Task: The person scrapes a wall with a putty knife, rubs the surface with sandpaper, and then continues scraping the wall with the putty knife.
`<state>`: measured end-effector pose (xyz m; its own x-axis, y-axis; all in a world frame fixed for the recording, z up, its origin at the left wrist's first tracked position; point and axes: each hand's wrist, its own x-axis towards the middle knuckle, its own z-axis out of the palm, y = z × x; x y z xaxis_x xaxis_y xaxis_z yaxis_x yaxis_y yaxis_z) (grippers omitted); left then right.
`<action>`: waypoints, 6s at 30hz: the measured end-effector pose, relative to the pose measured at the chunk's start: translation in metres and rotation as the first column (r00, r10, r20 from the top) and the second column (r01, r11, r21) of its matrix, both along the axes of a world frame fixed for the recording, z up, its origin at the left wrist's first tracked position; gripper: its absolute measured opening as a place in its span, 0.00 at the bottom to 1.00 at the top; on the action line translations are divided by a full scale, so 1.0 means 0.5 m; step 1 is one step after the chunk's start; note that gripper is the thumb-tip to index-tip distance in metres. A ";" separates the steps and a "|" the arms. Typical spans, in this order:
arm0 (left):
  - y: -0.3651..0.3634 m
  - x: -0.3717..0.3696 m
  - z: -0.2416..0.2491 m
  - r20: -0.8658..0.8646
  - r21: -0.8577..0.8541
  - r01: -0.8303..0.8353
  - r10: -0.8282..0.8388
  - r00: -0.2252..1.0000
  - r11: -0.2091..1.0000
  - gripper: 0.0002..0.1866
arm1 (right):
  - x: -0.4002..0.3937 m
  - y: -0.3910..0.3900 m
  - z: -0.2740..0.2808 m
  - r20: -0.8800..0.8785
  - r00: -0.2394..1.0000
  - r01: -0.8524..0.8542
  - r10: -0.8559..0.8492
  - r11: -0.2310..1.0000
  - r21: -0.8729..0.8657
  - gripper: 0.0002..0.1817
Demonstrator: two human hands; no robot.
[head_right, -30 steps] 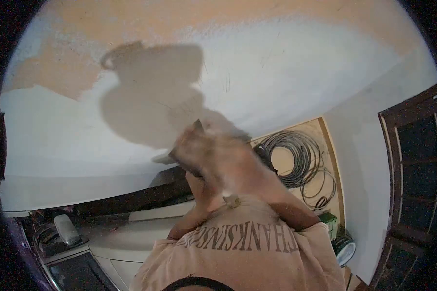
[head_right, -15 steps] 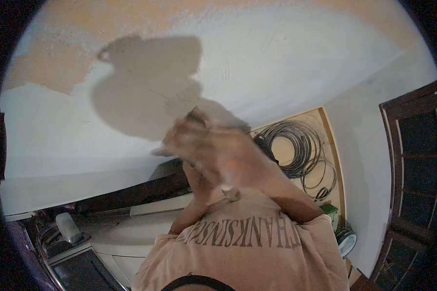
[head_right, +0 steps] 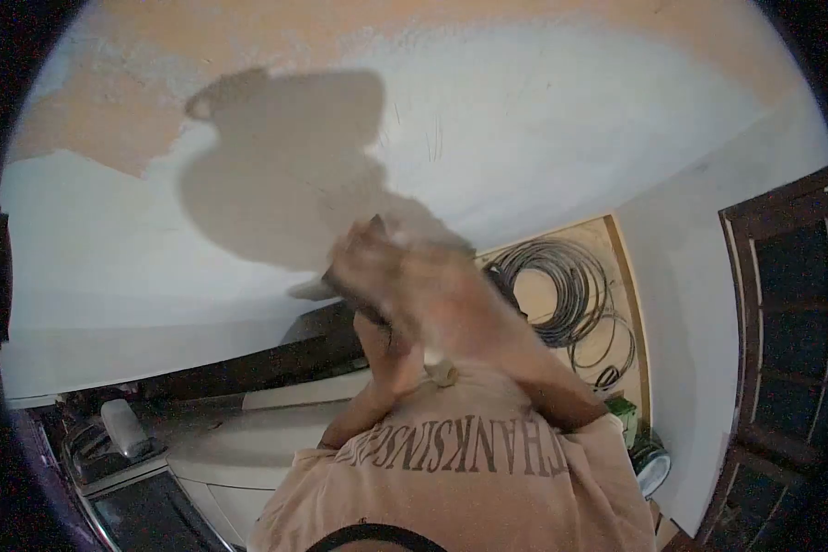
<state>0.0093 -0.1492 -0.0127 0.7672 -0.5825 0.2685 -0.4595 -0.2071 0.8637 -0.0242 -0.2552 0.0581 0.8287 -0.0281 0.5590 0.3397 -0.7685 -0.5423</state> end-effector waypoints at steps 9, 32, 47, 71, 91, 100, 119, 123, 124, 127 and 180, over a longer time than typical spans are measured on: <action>0.002 -0.054 -0.063 -0.284 -0.319 -0.077 -0.018 0.959 0.945 0.18 | -0.008 0.024 0.017 0.036 0.996 -0.086 0.086 0.996 -0.003 0.25; 0.013 0.007 -0.006 -0.327 -0.438 0.204 -0.367 0.871 0.875 0.08 | -0.008 0.014 0.007 -0.175 0.984 0.044 0.032 0.910 0.412 0.25; 0.011 0.004 0.023 -0.391 -0.382 0.193 -0.348 0.852 0.904 0.15 | -0.007 -0.031 -0.014 0.009 0.998 0.054 -0.054 0.997 -0.050 0.24; 0.014 -0.003 0.012 -0.309 -0.429 0.146 -0.296 0.904 0.892 0.15 | -0.005 -0.016 -0.004 -0.123 0.982 0.117 -0.141 0.976 -0.185 0.25; 0.005 0.003 -0.005 -0.352 -0.183 0.164 -0.220 0.910 0.969 0.19 | -0.004 -0.026 0.012 -0.022 0.997 0.076 -0.077 0.997 -0.026 0.25; 0.018 -0.009 0.007 0.019 0.055 0.205 -0.207 0.978 0.977 0.17 | -0.010 0.004 0.017 0.014 0.999 0.044 -0.044 0.999 0.015 0.21; 0.000 0.001 0.014 -0.139 -0.389 0.233 -0.307 0.941 0.891 0.18 | 0.002 0.004 -0.003 0.113 0.988 0.108 -0.101 0.993 -0.054 0.19; -0.027 0.011 0.020 -0.471 -0.303 0.170 -0.302 0.828 0.938 0.18 | 0.010 -0.007 0.011 0.102 0.988 0.126 -0.116 0.987 -0.098 0.17; -0.021 0.006 0.015 -0.469 -0.286 0.178 -0.300 0.830 0.941 0.18 | 0.002 0.010 0.013 0.113 0.990 0.086 -0.078 0.994 -0.064 0.16; -0.007 0.004 0.008 -0.438 -0.250 0.202 -0.297 0.849 0.947 0.18 | 0.010 -0.022 -0.002 0.115 0.965 0.253 -0.235 0.950 -0.183 0.16; 0.005 0.018 -0.056 -0.170 -0.090 0.245 -0.257 0.951 0.965 0.16 | 0.019 -0.024 0.001 -0.016 0.999 -0.047 0.045 0.961 -0.273 0.22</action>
<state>0.0184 -0.1466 -0.0405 0.6373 -0.7479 0.1857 -0.3264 -0.0437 0.9442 -0.0148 -0.2674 0.0586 0.8307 0.1628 0.5324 0.3742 -0.8714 -0.3173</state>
